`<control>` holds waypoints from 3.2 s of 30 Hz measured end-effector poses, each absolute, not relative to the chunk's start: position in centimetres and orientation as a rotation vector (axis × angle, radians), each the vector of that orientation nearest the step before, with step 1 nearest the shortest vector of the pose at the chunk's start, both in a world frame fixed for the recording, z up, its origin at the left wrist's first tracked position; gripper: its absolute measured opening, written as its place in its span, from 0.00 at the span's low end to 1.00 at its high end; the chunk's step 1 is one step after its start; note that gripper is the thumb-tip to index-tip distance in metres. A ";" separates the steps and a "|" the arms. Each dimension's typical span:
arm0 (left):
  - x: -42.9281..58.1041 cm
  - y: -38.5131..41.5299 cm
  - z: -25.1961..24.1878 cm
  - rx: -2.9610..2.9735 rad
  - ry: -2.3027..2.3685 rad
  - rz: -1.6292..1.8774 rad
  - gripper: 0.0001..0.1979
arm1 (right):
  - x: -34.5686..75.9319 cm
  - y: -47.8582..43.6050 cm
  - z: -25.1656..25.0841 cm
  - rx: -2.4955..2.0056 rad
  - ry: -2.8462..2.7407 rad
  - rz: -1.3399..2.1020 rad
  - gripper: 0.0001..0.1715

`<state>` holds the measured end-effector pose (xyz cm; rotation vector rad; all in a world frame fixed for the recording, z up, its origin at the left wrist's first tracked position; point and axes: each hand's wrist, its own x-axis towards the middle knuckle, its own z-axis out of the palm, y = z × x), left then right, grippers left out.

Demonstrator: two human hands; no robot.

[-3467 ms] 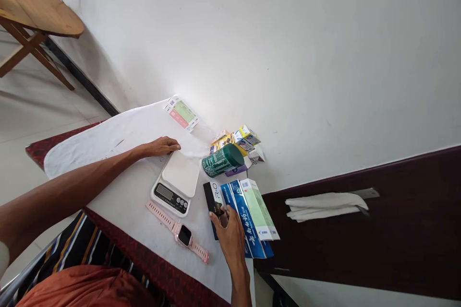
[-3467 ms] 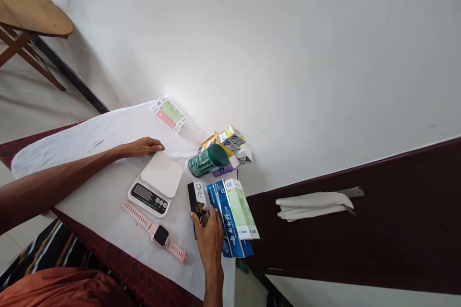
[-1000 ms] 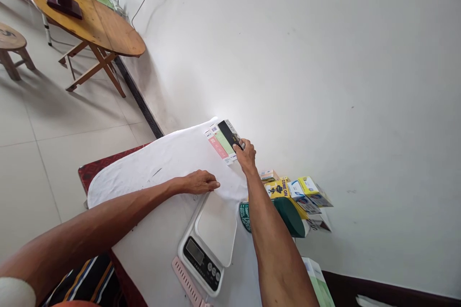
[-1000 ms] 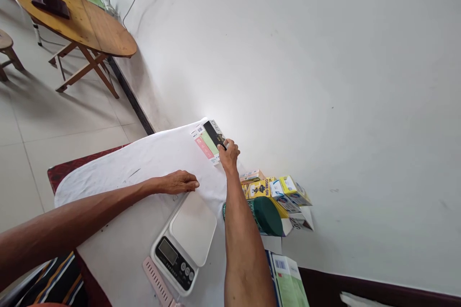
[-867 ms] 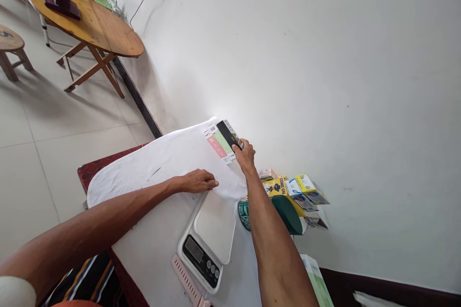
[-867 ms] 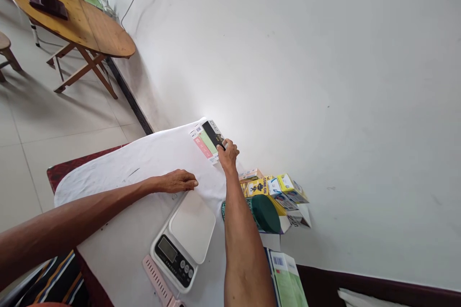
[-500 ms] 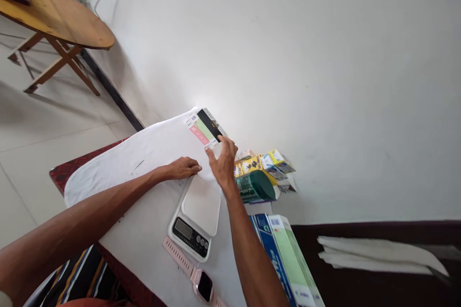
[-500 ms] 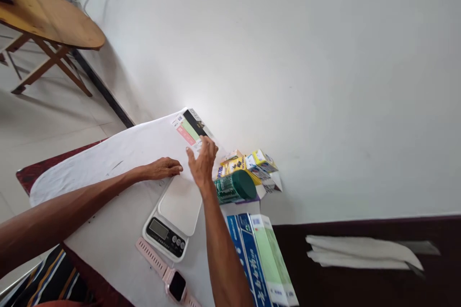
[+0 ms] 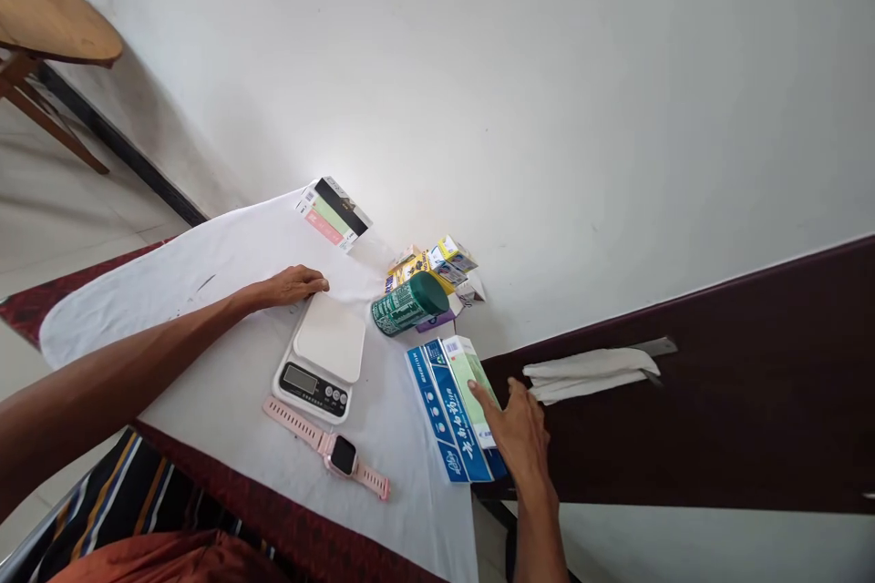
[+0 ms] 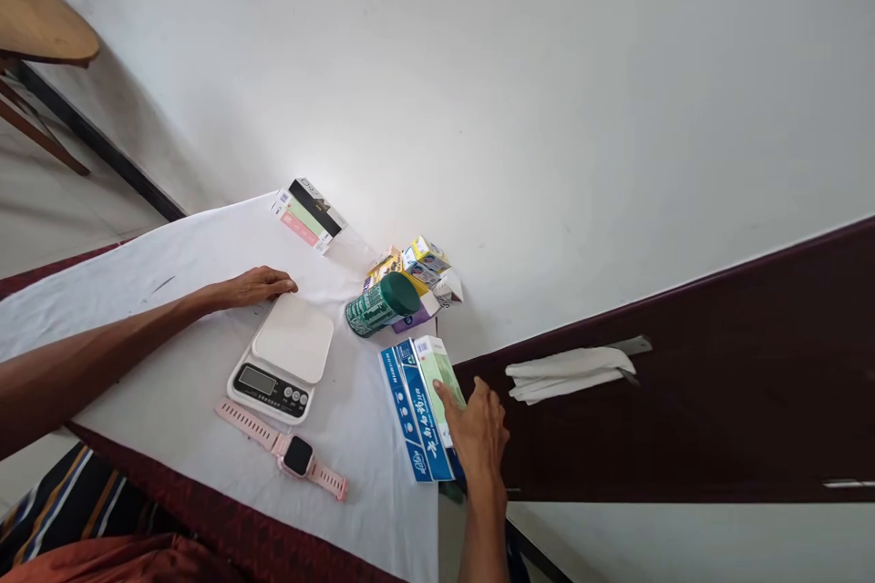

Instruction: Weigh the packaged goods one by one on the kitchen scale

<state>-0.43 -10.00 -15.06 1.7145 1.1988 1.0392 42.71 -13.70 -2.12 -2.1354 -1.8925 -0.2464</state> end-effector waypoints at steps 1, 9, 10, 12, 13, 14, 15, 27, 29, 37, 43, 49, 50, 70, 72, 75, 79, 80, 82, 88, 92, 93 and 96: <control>-0.4 -10.1 -15.0 1.713 1.200 1.039 0.25 | 43.8 -13.8 -2.4 -2.216 -1.876 -0.131 0.54; -0.4 -10.5 -14.8 1.718 1.190 1.018 0.26 | 44.3 -15.8 -4.1 -1.940 -1.775 -0.114 0.50; -0.4 -10.5 -14.8 1.713 1.188 1.017 0.26 | 43.9 -16.6 -4.0 -1.918 -1.731 -0.116 0.50; -0.4 -10.5 -15.0 1.700 1.187 1.017 0.27 | 42.9 -18.4 -3.8 -1.915 -1.630 -0.066 0.47; -0.4 -10.5 -15.1 1.691 1.187 1.016 0.27 | 42.3 -19.5 -3.7 -1.914 -1.583 -0.034 0.45; -0.4 -10.4 -15.2 1.680 1.187 1.016 0.27 | 41.7 -20.5 -3.6 -1.905 -1.555 -0.005 0.43; -0.3 -10.4 -15.3 1.669 1.185 1.016 0.27 | 40.9 -21.4 -3.6 -1.882 -1.554 0.023 0.40; -0.3 -10.2 -15.3 1.475 1.076 1.101 0.35 | 27.8 -18.4 -9.9 -1.239 -2.171 0.368 0.28; -0.3 -10.2 -15.3 1.439 1.083 1.107 0.38 | 27.1 -17.3 -10.6 -1.193 -2.186 0.401 0.28; -0.8 -11.2 -13.0 1.453 1.221 1.168 0.40 | 30.3 -15.8 -10.8 -1.269 -1.882 0.816 0.37; 1.5 -15.4 -8.2 1.948 1.427 1.149 0.35 | 32.3 -13.4 -13.4 -1.300 -1.581 1.075 0.42; 5.5 -16.6 -6.7 2.533 1.427 0.623 0.45 | 30.5 -12.0 -13.1 -1.276 -1.453 1.106 0.42; 5.7 -16.3 -6.8 2.556 1.451 0.533 0.44 | 30.4 -12.0 -13.0 -1.264 -1.456 1.091 0.42; -2.2 -5.8 -4.7 2.316 2.119 0.317 0.30 | 31.2 -11.0 -13.3 -1.086 -1.390 1.125 0.33; -3.4 -3.1 -5.8 2.256 2.169 0.159 0.30 | 31.2 -10.9 -13.4 -1.087 -1.383 1.129 0.32; -4.4 -0.4 -7.2 2.209 2.174 0.030 0.29 | 31.2 -10.7 -13.6 -1.076 -1.393 1.140 0.29; -4.6 1.9 -7.6 2.190 2.125 -0.098 0.36 | 31.3 -10.6 -13.8 -1.052 -1.394 1.158 0.27; -4.5 2.4 -7.5 2.191 2.106 -0.127 0.38 | 31.3 -10.5 -13.8 -1.055 -1.397 1.151 0.26; -4.2 3.3 -7.3 2.204 2.063 -0.169 0.40 | 31.3 -10.5 -14.0 -1.066 -1.409 1.138 0.26; -3.5 5.1 -6.5 2.244 1.968 -0.232 0.41 | 31.2 -10.4 -14.1 -1.048 -1.424 1.127 0.26; -3.5 6.0 -6.2 2.235 1.962 -0.251 0.41 | 31.2 -10.3 -13.9 -1.053 -1.434 1.112 0.26; -3.5 6.2 -6.2 2.233 1.960 -0.255 0.41 | 31.2 -10.3 -13.9 -1.059 -1.437 1.109 0.26; -3.3 7.1 -6.3 2.226 1.959 -0.267 0.41 | 31.2 -10.4 -13.8 -1.075 -1.447 1.107 0.26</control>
